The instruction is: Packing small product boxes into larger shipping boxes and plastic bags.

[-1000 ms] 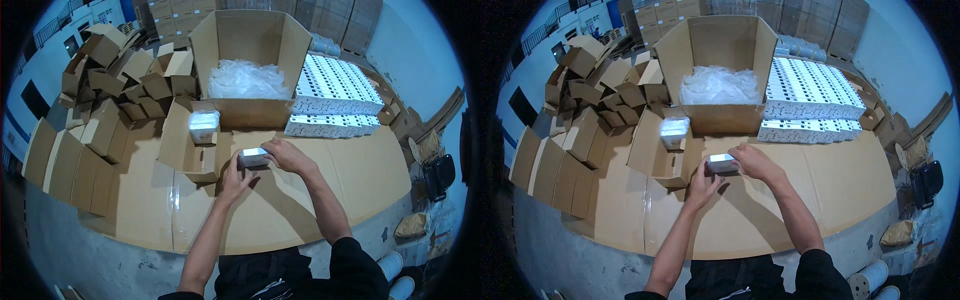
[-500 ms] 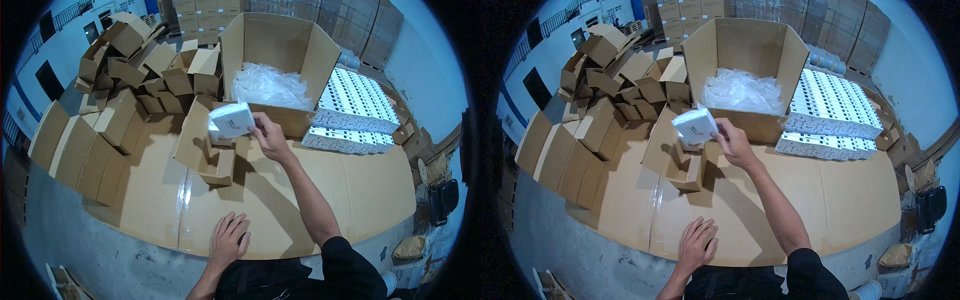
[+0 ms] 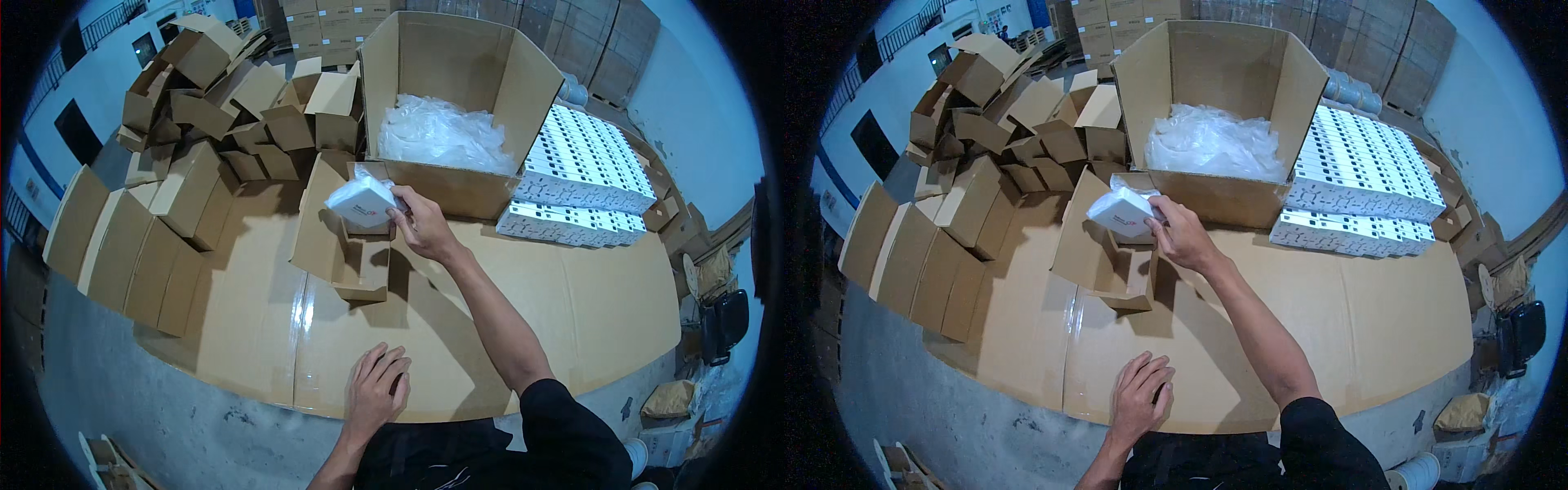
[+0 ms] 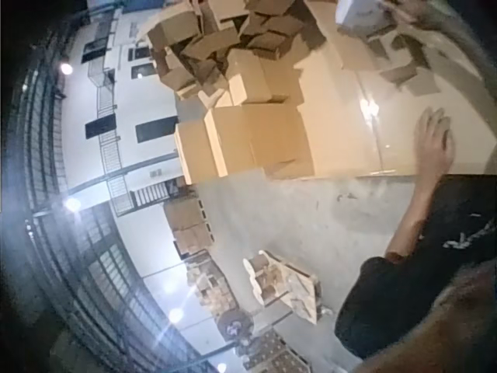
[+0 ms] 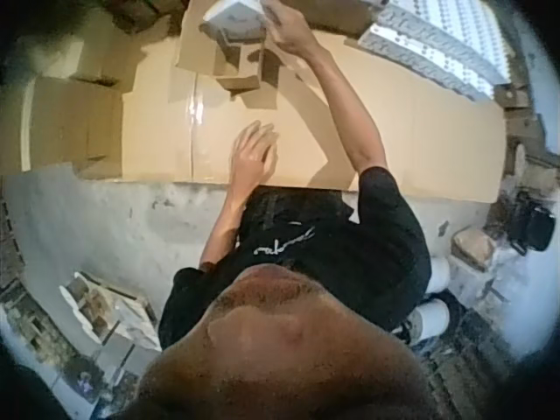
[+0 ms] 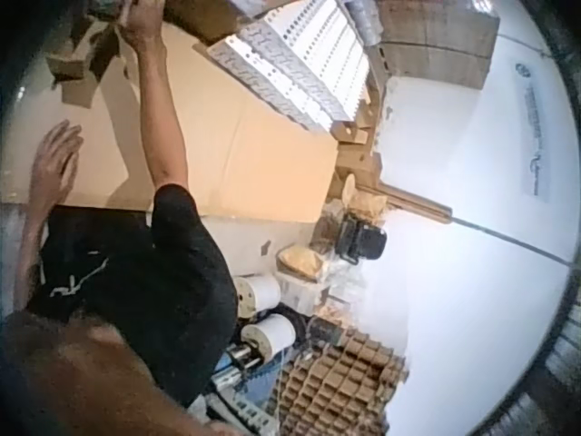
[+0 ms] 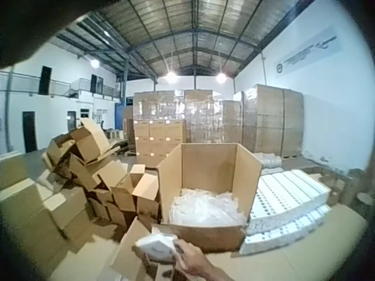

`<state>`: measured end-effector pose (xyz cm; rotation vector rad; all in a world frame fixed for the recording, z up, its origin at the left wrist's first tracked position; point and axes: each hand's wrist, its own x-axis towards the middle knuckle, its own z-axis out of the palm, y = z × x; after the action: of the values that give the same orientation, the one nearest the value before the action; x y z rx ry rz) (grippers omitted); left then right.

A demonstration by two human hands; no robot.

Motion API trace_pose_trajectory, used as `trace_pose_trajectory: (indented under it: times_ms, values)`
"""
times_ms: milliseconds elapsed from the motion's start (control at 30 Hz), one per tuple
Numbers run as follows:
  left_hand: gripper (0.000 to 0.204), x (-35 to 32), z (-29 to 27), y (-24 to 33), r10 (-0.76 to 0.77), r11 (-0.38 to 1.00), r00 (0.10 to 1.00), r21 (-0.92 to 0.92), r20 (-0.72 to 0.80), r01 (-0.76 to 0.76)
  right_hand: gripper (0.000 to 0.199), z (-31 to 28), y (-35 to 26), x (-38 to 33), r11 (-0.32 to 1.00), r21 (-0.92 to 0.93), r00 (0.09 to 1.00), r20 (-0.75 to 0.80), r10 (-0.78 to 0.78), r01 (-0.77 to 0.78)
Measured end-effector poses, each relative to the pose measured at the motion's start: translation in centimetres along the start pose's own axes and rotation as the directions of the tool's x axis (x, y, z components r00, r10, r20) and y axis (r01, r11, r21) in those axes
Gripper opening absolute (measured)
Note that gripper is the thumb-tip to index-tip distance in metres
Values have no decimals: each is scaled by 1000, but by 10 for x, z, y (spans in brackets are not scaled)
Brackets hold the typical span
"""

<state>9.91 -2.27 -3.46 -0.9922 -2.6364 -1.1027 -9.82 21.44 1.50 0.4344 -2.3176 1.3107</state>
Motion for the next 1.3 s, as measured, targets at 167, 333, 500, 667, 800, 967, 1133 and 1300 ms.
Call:
trace_pose_trajectory:
  times_ms: [167, 333, 500, 667, 800, 967, 1133, 1300]
  values:
    - [28, -1, 0, -1, -8, 1000, 1000, -4, 0, 8, 25, -3, -3, -1, 988, -118, 995, 4, -102, 102]
    - [28, 0, 2, -2, -5, 1000, 1000, -15, -6, 5, 24, 2, -9, 4, 962, -246, 992, 76, -105, 121]
    - [27, 0, 1, -1, -14, 1000, 1000, -18, -3, 14, 23, 26, -1, 7, 891, -439, 988, 137, -65, 120]
    - [26, 0, 1, -1, -16, 1000, 1000, -25, -7, 16, 23, 38, 1, 1, 926, -371, 996, -24, -87, 72]
    - [25, -4, 4, -4, -27, 1000, 1000, -3, -14, 27, 32, 58, 0, -1, 940, -342, 995, -85, -45, 14]
    - [25, -1, 4, 0, -18, 1000, 1000, -16, -5, 18, 8, 69, 11, -2, 938, -338, 982, -186, 18, -81]
    - [29, 7, 8, 6, 14, 999, 999, -49, 47, -12, 15, 64, 30, -1, 906, -410, 985, -166, 39, -105]
    - [50, 28, 15, 5, -5, 996, 989, 83, 145, -7, 48, 55, -4, -15, 979, -204, 972, -227, -54, 7]
